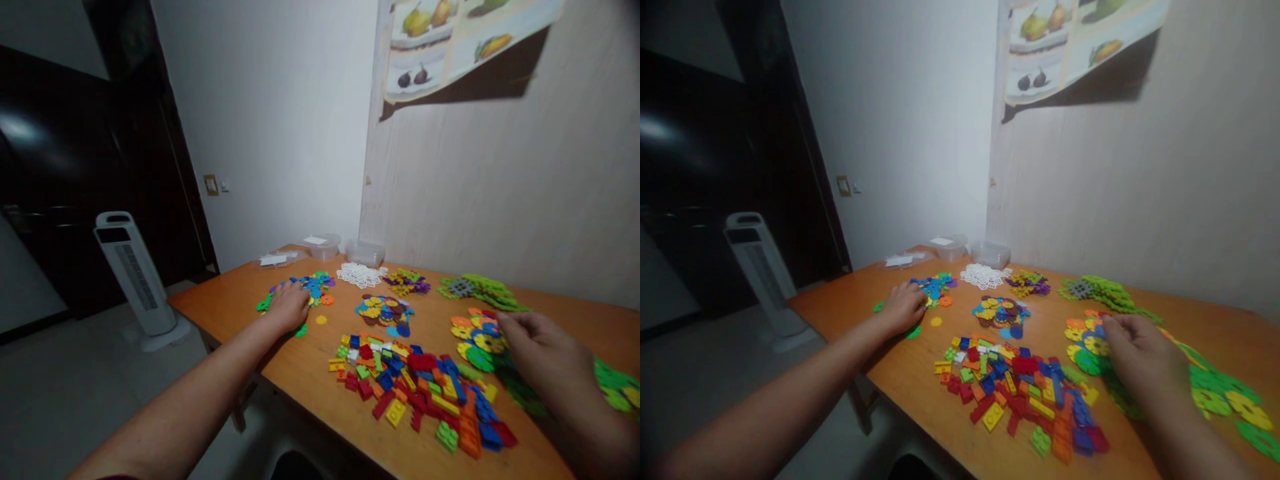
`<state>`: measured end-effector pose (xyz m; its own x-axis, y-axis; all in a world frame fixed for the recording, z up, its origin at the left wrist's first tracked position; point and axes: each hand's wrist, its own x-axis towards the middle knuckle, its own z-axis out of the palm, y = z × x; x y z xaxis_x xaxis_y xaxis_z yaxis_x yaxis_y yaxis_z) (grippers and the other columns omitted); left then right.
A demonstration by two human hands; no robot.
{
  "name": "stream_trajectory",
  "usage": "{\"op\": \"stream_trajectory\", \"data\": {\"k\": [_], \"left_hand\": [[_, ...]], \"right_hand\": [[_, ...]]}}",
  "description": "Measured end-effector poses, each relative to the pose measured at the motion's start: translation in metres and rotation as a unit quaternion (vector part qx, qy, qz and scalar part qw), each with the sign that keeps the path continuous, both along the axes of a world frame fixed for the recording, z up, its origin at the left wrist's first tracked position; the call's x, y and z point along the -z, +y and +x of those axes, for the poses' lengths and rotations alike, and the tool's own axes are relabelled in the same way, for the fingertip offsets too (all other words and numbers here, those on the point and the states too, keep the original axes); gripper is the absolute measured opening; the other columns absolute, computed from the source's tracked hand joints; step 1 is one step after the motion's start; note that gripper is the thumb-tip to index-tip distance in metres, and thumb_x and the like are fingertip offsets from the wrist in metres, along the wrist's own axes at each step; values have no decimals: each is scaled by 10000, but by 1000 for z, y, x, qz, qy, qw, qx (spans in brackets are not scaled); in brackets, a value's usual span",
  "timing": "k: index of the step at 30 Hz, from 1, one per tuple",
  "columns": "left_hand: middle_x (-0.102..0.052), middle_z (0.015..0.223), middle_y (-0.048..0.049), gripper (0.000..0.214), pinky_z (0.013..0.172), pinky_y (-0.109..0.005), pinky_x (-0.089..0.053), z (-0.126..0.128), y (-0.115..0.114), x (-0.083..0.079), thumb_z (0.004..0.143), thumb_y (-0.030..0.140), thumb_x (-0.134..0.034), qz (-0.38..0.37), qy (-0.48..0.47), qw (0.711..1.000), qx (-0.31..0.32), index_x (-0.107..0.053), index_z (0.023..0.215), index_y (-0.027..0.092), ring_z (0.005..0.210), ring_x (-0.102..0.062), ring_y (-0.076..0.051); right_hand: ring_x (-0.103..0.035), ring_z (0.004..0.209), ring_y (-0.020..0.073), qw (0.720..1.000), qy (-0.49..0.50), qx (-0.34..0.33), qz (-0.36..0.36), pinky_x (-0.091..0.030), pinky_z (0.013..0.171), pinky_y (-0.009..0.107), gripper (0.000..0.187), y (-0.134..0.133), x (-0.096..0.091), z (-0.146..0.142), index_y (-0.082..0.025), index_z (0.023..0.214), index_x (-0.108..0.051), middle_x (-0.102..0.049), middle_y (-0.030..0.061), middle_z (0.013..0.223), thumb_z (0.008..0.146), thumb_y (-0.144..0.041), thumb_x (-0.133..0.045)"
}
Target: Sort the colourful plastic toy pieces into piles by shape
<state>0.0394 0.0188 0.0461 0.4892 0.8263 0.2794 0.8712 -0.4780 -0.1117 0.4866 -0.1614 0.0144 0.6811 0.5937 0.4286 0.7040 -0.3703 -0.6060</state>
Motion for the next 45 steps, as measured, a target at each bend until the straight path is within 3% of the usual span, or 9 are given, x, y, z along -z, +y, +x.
{"op": "stream_trajectory", "data": {"k": [10, 17, 24, 33, 41, 45], "left_hand": [[-685, 1126, -130, 219, 913, -436, -423, 0, 2, 4, 990, 321, -524, 16, -36, 999, -3, -710, 957, 211, 1102, -574, -314], [-689, 1120, -105, 280, 903, -395, -413, 13, -2, -2, 1054, 378, -470, 54, -122, 991, -19, -702, 1057, 221, 1085, -599, -278], [-716, 1127, -177, 246, 930, -425, -424, 30, -9, -4, 1010, 214, -462, 54, -19, 998, -19, -699, 1054, 167, 1099, -633, -320], [-761, 1025, -119, 199, 787, -354, -461, 25, -7, -1, 992, 280, -508, 25, -16, 999, -12, -689, 936, 219, 975, -695, -289], [-760, 1040, -113, 163, 813, -335, -463, 26, -9, -10, 984, 238, -530, 29, -136, 990, -31, -675, 1053, 210, 984, -690, -272], [-757, 982, -67, 187, 782, -298, -472, 52, -17, -10, 972, 199, -510, -20, -288, 957, 42, -677, 1057, 203, 919, -686, -216]], "right_hand": [[-693, 813, 271, 1000, 3, -17, 11, -441, 693, 354, 514, -4, -4, -9, -243, 1006, -743, -766, 66, 889, 866, -684, -521], [-682, 785, 265, 999, 5, -34, 30, -433, 672, 352, 511, -4, -12, -25, -230, 961, -735, -738, 61, 813, 856, -682, -521], [-664, 757, 264, 998, 7, -64, 29, -433, 672, 364, 495, -5, -14, -35, -239, 913, -715, -729, 69, 801, 871, -686, -506], [-631, 706, 241, 997, 13, -73, 32, -424, 646, 358, 495, -2, -12, -36, -258, 876, -700, -687, 40, 737, 879, -717, -514], [-614, 682, 218, 995, 9, -82, 54, -422, 632, 338, 464, 0, -10, -38, -241, 877, -704, -663, 21, 698, 890, -674, -540], [-603, 700, 201, 988, 34, -132, 69, -428, 634, 314, 439, -2, -13, -58, -231, 882, -702, -652, 9, 711, 916, -646, -562]]}}
